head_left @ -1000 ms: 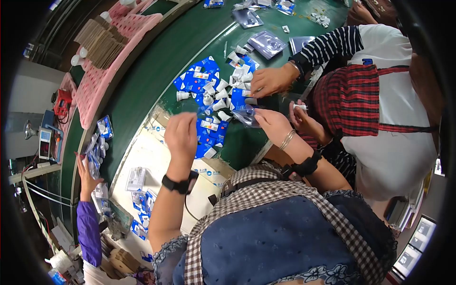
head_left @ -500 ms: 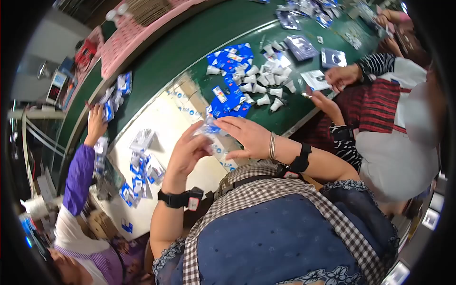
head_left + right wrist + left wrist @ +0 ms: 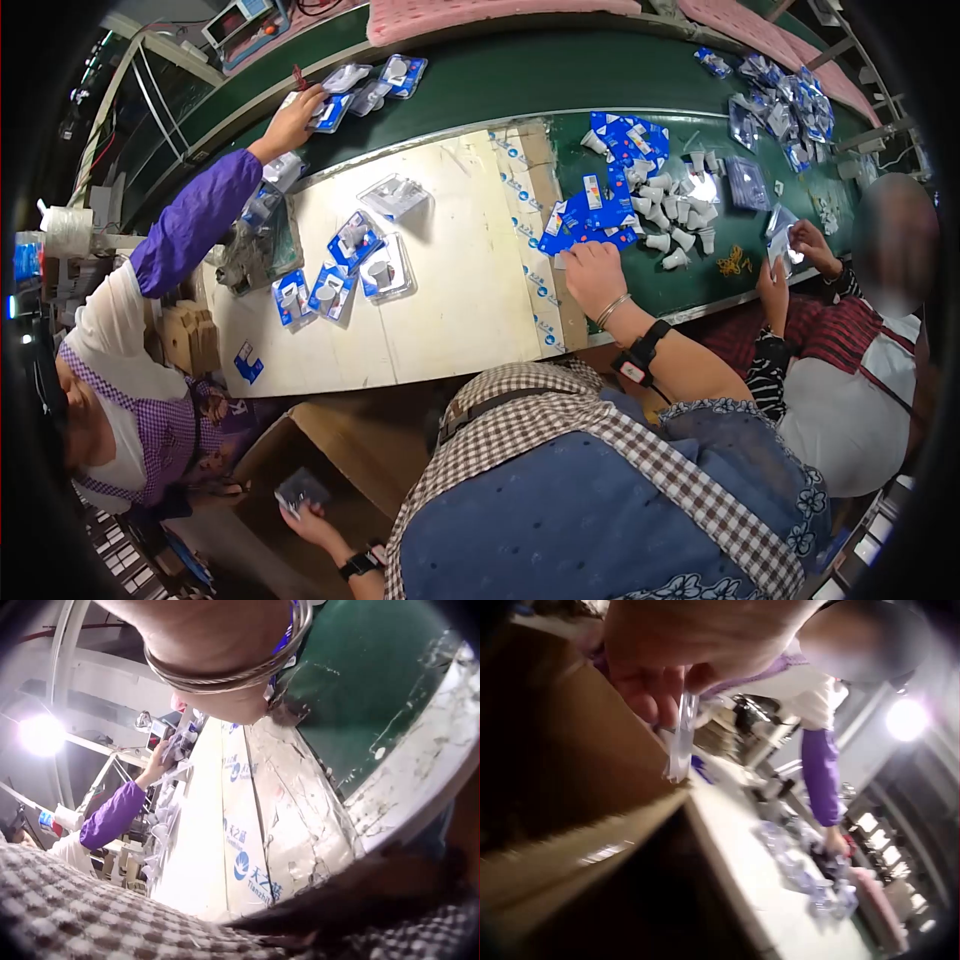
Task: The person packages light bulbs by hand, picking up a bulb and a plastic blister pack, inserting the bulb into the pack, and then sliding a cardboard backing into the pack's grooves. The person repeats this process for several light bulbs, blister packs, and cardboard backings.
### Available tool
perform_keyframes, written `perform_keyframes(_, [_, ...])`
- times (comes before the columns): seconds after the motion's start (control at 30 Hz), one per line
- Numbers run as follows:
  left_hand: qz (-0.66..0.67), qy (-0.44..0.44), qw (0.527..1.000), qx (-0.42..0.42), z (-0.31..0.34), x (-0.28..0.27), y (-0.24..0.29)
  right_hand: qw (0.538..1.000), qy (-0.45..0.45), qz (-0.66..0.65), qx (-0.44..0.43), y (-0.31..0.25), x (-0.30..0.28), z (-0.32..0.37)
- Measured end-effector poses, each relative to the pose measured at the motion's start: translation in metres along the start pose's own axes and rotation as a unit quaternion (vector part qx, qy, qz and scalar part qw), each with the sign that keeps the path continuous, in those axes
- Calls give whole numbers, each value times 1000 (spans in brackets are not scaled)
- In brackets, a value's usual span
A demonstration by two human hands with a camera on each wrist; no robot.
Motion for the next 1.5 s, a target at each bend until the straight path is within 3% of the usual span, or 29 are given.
perform_keyframes(0.03, [-154,38,977,145,-19,-44,-45,1000,-13,6,-11,-2,2,-2])
perform_keyframes(0.07, [-300,65,908,284,-32,-62,-69,999,-34,17,-17,-2,-4,-2])
perform_keyframes(0.13, [-447,127,881,90,3,-40,-63,997,15,64,-29,3,5,-3])
perform_keyframes(0.17, [-439,112,886,97,13,-22,-51,999,1,37,-26,5,7,-5])
perform_keyframes(0.23, [-419,57,875,237,30,14,-17,1000,-14,17,-12,9,-1,-10])
perform_keyframes(0.27, [-404,33,862,303,40,31,-2,996,-8,-73,44,17,-15,-16])
perform_keyframes(0.3, [-408,19,861,303,42,44,22,981,-13,-164,101,28,-30,-21])
perform_keyframes(0.33, [-386,-21,857,342,45,64,27,961,57,-196,184,48,-30,-24])
perform_keyframes(0.4, [-344,-99,836,415,53,101,45,925,95,-167,329,111,-18,-27])
perform_keyframes(0.43, [-316,-172,842,402,53,120,54,936,111,-73,325,154,11,-23])
perform_keyframes(0.47, [-260,-205,850,409,61,143,69,950,54,-48,305,196,24,-20])
perform_keyframes(0.5, [-245,-227,830,448,68,161,83,949,8,-36,314,258,77,-8])
perform_keyframes(0.53, [-228,-248,808,483,75,177,92,886,42,-165,432,252,13,-14])
perform_keyframes(0.57, [-228,-250,807,483,83,193,98,900,35,-117,418,275,17,-8])
perform_keyframes(0.6, [-186,-272,835,441,92,207,104,804,-28,-193,561,292,13,-5])
perform_keyframes(0.63, [-145,-293,858,396,98,216,106,803,-49,-204,558,294,0,-5])
perform_keyframes(0.7, [-150,-308,852,396,105,231,104,798,-73,-214,559,296,1,4])
perform_keyframes(0.77, [-155,-328,851,379,110,243,103,868,-129,-126,463,292,10,3])
perform_keyframes(0.8, [-157,-331,849,380,113,249,105,878,-141,-101,446,293,28,9])
perform_keyframes(1.07, [-172,-359,854,334,132,291,123,866,-287,-30,409,281,25,-12])
perform_keyframes(1.13, [-177,-373,855,313,133,298,122,871,-274,-54,403,283,27,-11])
perform_keyframes(1.2, [-184,-387,851,304,135,306,121,891,-292,-72,340,287,35,-12])
perform_keyframes(1.43, [-193,-434,826,305,145,332,112,901,-236,-149,332,276,3,-13])
perform_keyframes(1.5, [-200,-455,814,301,147,340,112,951,-174,-49,251,269,14,-11])
Point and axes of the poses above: each hand's wrist, its own z-axis away from the middle knuckle, its own x-axis out of the palm, y = z × x, the point moved 3 cm from there along -z, towards the middle knuckle, and after that the axes turned 13 degrees about z, right-handed, at the moved point
